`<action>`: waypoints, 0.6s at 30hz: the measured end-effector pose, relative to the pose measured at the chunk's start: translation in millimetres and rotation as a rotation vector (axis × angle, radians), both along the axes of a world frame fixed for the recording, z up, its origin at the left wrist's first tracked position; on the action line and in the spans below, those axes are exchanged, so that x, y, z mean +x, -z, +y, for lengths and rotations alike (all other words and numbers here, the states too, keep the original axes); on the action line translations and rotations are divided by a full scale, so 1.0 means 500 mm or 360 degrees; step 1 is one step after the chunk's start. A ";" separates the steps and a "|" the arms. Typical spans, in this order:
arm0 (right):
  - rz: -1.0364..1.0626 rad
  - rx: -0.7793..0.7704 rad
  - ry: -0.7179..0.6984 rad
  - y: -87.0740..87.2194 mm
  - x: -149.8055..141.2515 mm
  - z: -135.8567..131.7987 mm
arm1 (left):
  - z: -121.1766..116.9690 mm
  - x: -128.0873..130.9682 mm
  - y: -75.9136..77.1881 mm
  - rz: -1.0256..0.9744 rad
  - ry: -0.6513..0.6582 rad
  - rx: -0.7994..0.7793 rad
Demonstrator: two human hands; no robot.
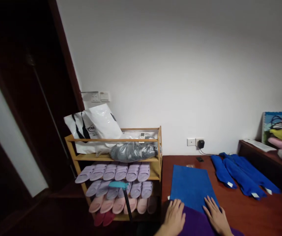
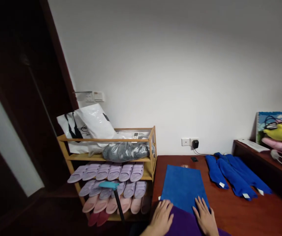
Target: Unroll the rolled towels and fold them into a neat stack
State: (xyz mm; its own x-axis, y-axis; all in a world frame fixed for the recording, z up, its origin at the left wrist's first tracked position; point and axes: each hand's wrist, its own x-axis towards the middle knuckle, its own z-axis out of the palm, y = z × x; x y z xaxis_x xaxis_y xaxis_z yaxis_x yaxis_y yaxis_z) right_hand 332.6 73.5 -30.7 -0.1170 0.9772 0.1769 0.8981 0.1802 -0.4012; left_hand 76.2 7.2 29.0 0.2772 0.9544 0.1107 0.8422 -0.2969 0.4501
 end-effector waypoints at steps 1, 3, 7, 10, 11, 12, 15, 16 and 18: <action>0.0050 -0.0031 -0.0001 -0.007 0.006 -0.006 | 0.019 -0.008 -0.012 0.0016 0.0040 0.0007; 0.0130 -0.0041 0.0011 -0.016 0.029 -0.019 | 0.044 -0.024 -0.026 0.0059 0.0101 -0.0060; 0.0166 -0.0034 0.0000 -0.016 0.116 -0.050 | 0.049 -0.053 -0.024 0.0066 0.0042 -0.0105; 0.0166 -0.0103 0.0113 -0.028 0.173 -0.071 | 0.049 -0.068 -0.020 0.0017 -0.0094 -0.0074; 0.0186 -0.0152 0.0136 -0.036 0.183 -0.077 | 0.052 -0.072 -0.021 -0.0002 -0.0117 -0.0096; 0.0216 -0.0212 0.0135 -0.045 0.188 -0.081 | 0.057 -0.075 -0.023 -0.0029 -0.0137 -0.0136; 0.0311 -0.0378 0.0094 -0.069 0.185 -0.086 | 0.076 -0.087 -0.031 -0.0140 -0.0203 -0.0324; 0.0329 -0.0396 0.0091 -0.075 0.183 -0.086 | 0.081 -0.092 -0.035 -0.0192 -0.0219 -0.0388; 0.0370 -0.0405 0.0090 -0.088 0.185 -0.085 | 0.087 -0.104 -0.047 -0.0329 -0.0213 -0.0499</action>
